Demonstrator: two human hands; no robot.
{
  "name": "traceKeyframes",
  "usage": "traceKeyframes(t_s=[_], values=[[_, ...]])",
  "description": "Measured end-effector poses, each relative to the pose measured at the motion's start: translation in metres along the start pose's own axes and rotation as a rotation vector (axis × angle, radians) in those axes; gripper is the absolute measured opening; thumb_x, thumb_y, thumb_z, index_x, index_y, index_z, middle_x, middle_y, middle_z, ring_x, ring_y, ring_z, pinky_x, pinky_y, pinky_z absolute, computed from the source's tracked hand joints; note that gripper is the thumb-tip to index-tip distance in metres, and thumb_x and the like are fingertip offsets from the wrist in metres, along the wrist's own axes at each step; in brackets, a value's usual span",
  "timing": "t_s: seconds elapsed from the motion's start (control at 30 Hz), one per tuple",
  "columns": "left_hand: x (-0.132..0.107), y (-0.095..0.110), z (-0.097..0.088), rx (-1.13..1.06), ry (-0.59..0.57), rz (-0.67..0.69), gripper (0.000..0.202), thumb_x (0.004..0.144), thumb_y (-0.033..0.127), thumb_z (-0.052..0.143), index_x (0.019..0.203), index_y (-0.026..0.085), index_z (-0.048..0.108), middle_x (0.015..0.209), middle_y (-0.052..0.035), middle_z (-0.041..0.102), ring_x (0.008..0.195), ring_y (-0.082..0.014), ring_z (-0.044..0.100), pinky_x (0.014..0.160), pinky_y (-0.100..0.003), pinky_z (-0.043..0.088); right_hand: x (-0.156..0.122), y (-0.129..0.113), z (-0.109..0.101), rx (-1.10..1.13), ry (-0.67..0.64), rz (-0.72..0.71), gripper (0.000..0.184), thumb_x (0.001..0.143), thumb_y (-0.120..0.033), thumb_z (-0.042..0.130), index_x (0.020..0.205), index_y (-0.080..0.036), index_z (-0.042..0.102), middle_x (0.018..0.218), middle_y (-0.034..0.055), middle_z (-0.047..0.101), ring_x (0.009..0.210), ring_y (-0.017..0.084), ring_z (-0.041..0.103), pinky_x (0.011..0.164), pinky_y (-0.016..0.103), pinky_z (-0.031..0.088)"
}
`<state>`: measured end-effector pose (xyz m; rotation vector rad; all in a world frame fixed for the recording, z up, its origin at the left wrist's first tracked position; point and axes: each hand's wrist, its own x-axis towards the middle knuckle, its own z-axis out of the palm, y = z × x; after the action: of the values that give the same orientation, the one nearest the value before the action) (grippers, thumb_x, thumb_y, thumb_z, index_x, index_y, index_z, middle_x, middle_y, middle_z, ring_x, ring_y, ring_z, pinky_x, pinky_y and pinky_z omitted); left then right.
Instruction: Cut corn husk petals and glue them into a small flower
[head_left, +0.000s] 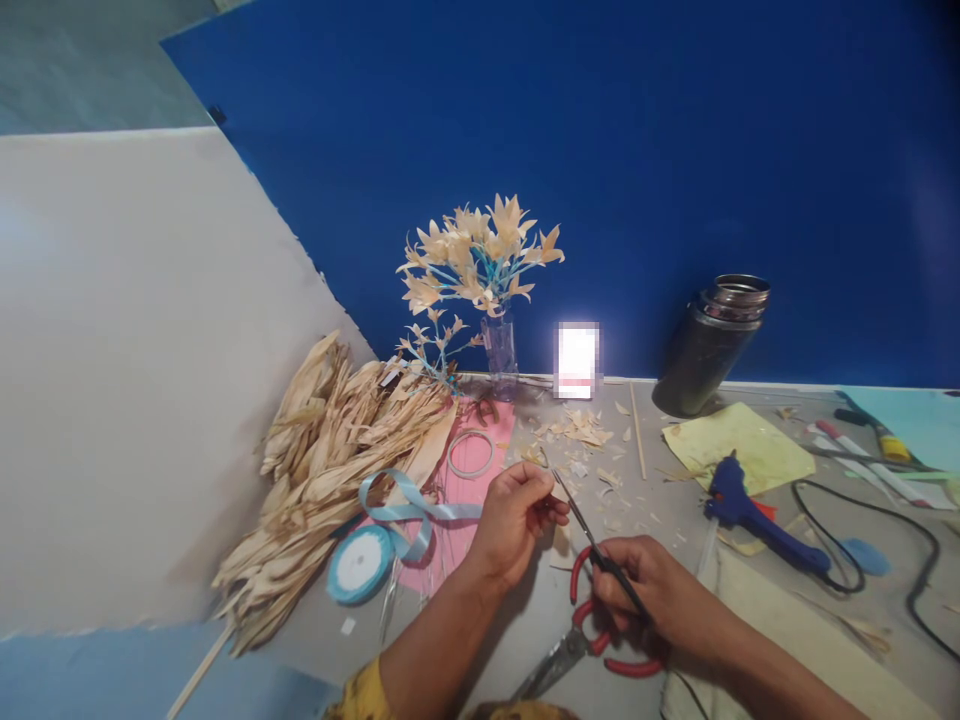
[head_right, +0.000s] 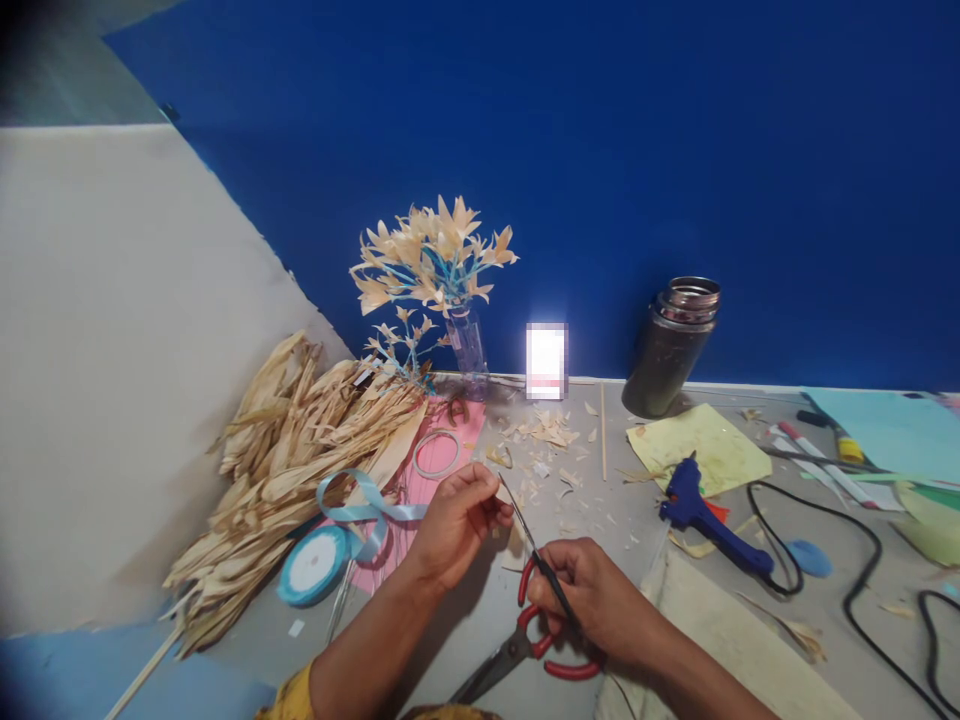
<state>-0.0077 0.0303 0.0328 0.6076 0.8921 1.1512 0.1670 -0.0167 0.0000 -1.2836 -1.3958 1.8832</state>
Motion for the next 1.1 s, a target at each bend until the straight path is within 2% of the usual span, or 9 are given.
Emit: traceKeyframes(t_s=[0.1,0.27,0.4,0.6,0.67,0.77,0.87,0.93,1.1], values=[[0.0,0.0,0.0,-0.004,-0.001,-0.008,0.033,0.062,0.031,0.086,0.067,0.016,0.058,0.058,0.0025,0.058,0.054,-0.0127,0.062,0.053,-0.022,0.048,0.001,0.002,-0.001,0.013,0.002,0.005,0.044,0.075,-0.057,0.072,0.063,-0.018,0.054,0.051,-0.0032,0.058,0.038,0.005,0.035,0.038,0.019,0.018],[0.0,0.0,0.0,-0.012,-0.006,-0.012,0.035,0.062,0.034,0.087,0.068,0.016,0.058,0.059,0.0019,0.058,0.055,-0.0128,0.063,0.055,-0.023,0.049,0.002,0.005,-0.001,0.033,-0.016,-0.036,0.049,0.076,-0.063,0.07,0.064,-0.019,0.053,0.05,-0.0033,0.056,0.041,0.007,0.041,0.04,0.02,0.02],[0.0,-0.002,-0.001,-0.015,-0.013,-0.015,0.036,0.063,0.034,0.087,0.069,0.016,0.057,0.059,0.0024,0.057,0.055,-0.0122,0.062,0.053,-0.022,0.048,-0.001,0.003,-0.001,0.042,-0.015,-0.027,0.053,0.074,-0.066,0.071,0.059,-0.019,0.051,0.046,-0.005,0.051,0.038,0.005,0.033,0.038,0.02,0.016],[0.002,-0.006,-0.006,-0.048,-0.026,-0.045,0.035,0.064,0.033,0.088,0.073,0.016,0.059,0.059,0.0018,0.06,0.055,-0.0092,0.057,0.056,-0.021,0.047,0.005,0.008,0.0,0.091,0.03,-0.032,0.057,0.07,-0.073,0.071,0.063,-0.02,0.049,0.051,-0.0035,0.056,0.036,0.005,0.032,0.036,0.02,0.018],[0.002,-0.007,-0.007,-0.044,-0.026,-0.058,0.035,0.063,0.032,0.089,0.074,0.016,0.06,0.059,0.0011,0.062,0.055,-0.0097,0.057,0.056,-0.021,0.047,0.007,0.009,0.0,0.129,0.051,-0.059,0.057,0.07,-0.073,0.071,0.065,-0.02,0.05,0.053,-0.0033,0.056,0.039,0.006,0.035,0.038,0.02,0.021],[0.002,-0.009,-0.007,-0.003,-0.043,-0.064,0.032,0.063,0.031,0.087,0.074,0.015,0.061,0.061,-0.0001,0.064,0.055,-0.0103,0.058,0.056,-0.022,0.047,0.008,0.008,-0.002,0.185,0.101,-0.164,0.05,0.074,-0.064,0.076,0.069,-0.018,0.056,0.056,-0.0033,0.055,0.047,0.008,0.042,0.044,0.021,0.03],[0.0,-0.015,-0.006,0.064,-0.067,-0.086,0.028,0.064,0.03,0.085,0.073,0.014,0.062,0.061,-0.0005,0.064,0.054,-0.0102,0.058,0.054,-0.022,0.046,0.007,0.008,-0.005,0.254,0.238,-0.233,0.04,0.071,-0.049,0.085,0.082,-0.018,0.062,0.068,-0.0023,0.06,0.058,0.011,0.05,0.054,0.022,0.039],[-0.001,-0.019,-0.005,0.108,-0.084,-0.121,0.027,0.064,0.03,0.084,0.071,0.014,0.063,0.06,-0.0004,0.063,0.053,-0.01,0.057,0.053,-0.021,0.045,0.006,0.008,-0.006,0.301,0.315,-0.241,0.04,0.071,-0.043,0.086,0.091,-0.018,0.063,0.076,-0.0005,0.063,0.065,0.013,0.056,0.059,0.024,0.044],[-0.006,-0.029,-0.002,0.136,-0.142,-0.194,0.031,0.067,0.037,0.082,0.07,0.012,0.065,0.061,-0.0028,0.064,0.051,-0.0102,0.057,0.052,-0.022,0.045,0.005,0.008,-0.005,0.363,0.358,-0.265,0.042,0.07,-0.044,0.086,0.093,-0.019,0.06,0.076,0.002,0.066,0.069,0.02,0.065,0.065,0.031,0.051]])
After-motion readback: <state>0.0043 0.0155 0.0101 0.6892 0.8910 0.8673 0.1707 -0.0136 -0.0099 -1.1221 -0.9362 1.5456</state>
